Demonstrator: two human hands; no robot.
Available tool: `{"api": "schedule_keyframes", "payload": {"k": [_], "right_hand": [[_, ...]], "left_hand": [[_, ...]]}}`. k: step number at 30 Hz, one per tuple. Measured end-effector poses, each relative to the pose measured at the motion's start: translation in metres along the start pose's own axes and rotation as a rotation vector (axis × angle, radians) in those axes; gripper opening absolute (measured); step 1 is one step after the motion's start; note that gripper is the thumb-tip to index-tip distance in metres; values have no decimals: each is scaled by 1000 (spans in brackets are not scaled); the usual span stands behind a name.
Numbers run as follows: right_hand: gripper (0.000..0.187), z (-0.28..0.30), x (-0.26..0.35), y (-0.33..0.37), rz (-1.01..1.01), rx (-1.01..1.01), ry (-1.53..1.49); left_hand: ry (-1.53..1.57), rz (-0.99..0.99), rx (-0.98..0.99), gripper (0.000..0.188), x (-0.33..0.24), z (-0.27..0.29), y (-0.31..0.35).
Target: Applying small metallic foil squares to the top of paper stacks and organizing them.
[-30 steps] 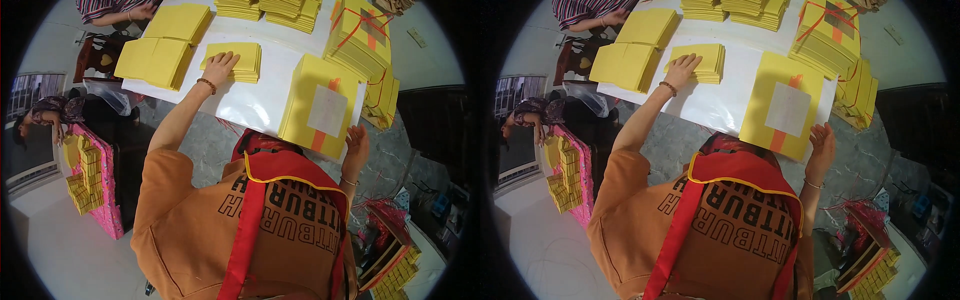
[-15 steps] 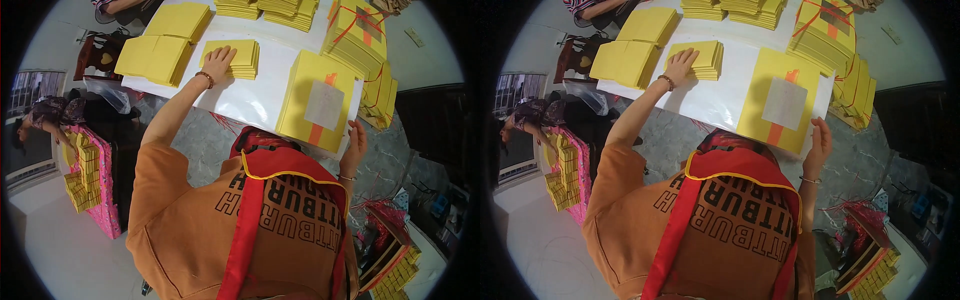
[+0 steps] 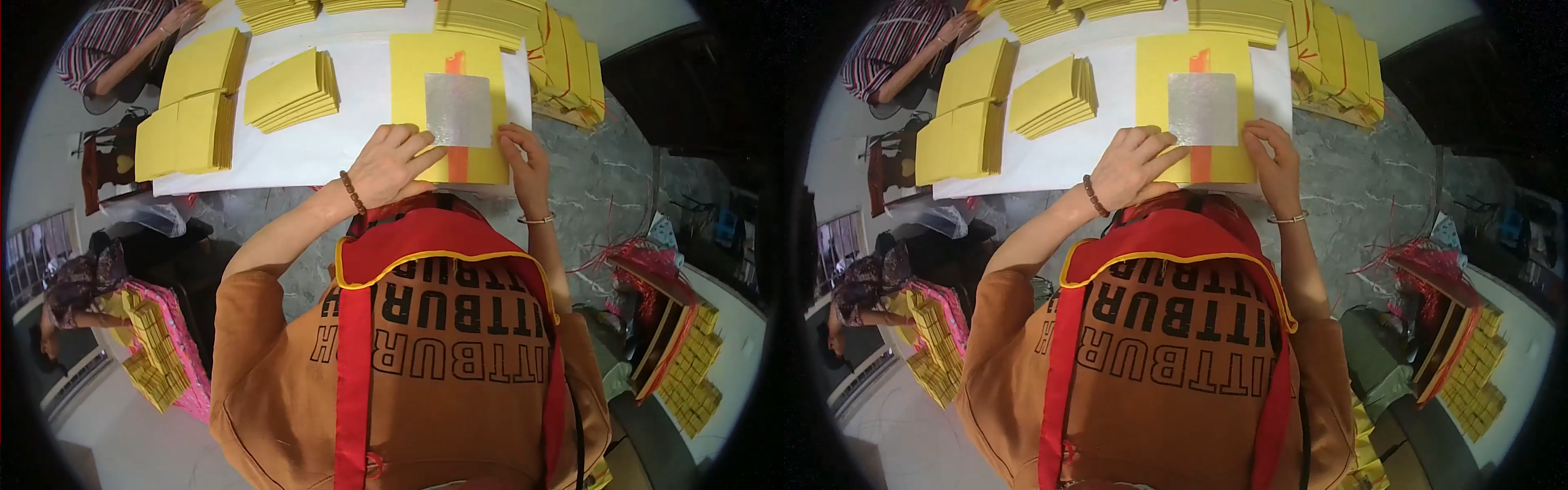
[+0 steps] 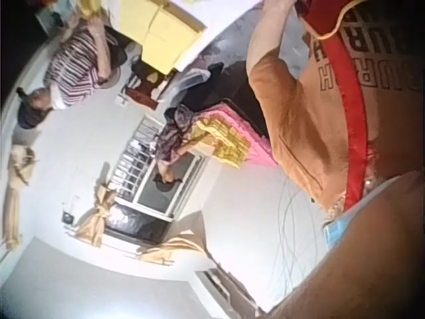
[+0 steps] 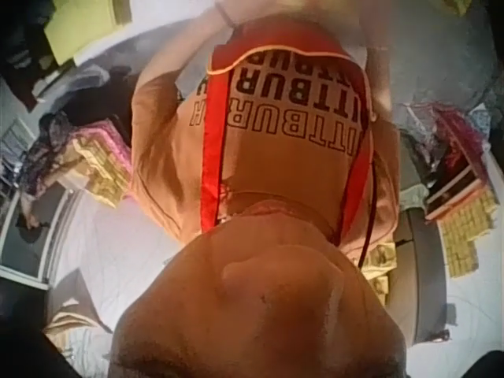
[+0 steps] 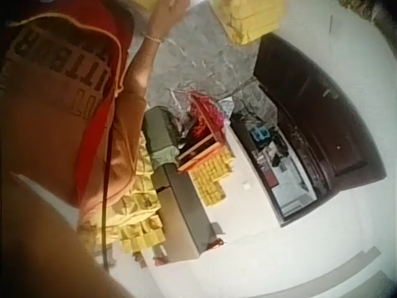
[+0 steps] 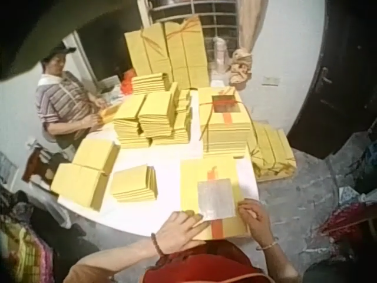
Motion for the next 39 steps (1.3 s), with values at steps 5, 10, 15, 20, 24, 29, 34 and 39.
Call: {"api": "schedule_keyframes", "payload": {"k": [5, 10, 15, 20, 24, 29, 34, 39], "right_hand": [[13, 2, -8, 2, -16, 9, -105], [16, 2, -10, 4, -84, 8, -148], [20, 2, -13, 3, -116, -8, -210], [22, 2, -15, 0, -133, -25, -213], [23, 2, -15, -1, -156, -23, -205], [23, 1, -19, -2, -185, -23, -232], [26, 2, -14, -3, -124, -10, -226], [28, 3, -13, -5, -127, 3, -230]], "left_hand": [[109, -41, 30, 31, -2, -1, -7], [356, 38, -8, 15, 9, -1, -13], [504, 173, 88, 13, 22, -7, -15], [644, 318, 194, 12, 35, -16, -16], [724, 369, 220, 15, 43, -22, -17], [785, 381, 225, 13, 47, -24, -20], [821, 437, 279, 13, 49, -27, -20], [872, 477, 352, 13, 53, -35, -18]]}}
Point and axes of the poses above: each hand's wrist, its own y-axis away from the middle knuckle, its own z-axis out of the back of the hand, x = y × z, the point moved 9 cm from there along -y, towards the middle knuckle, and after that the axes turned 3 degrees about x, right-handed, at the moved point
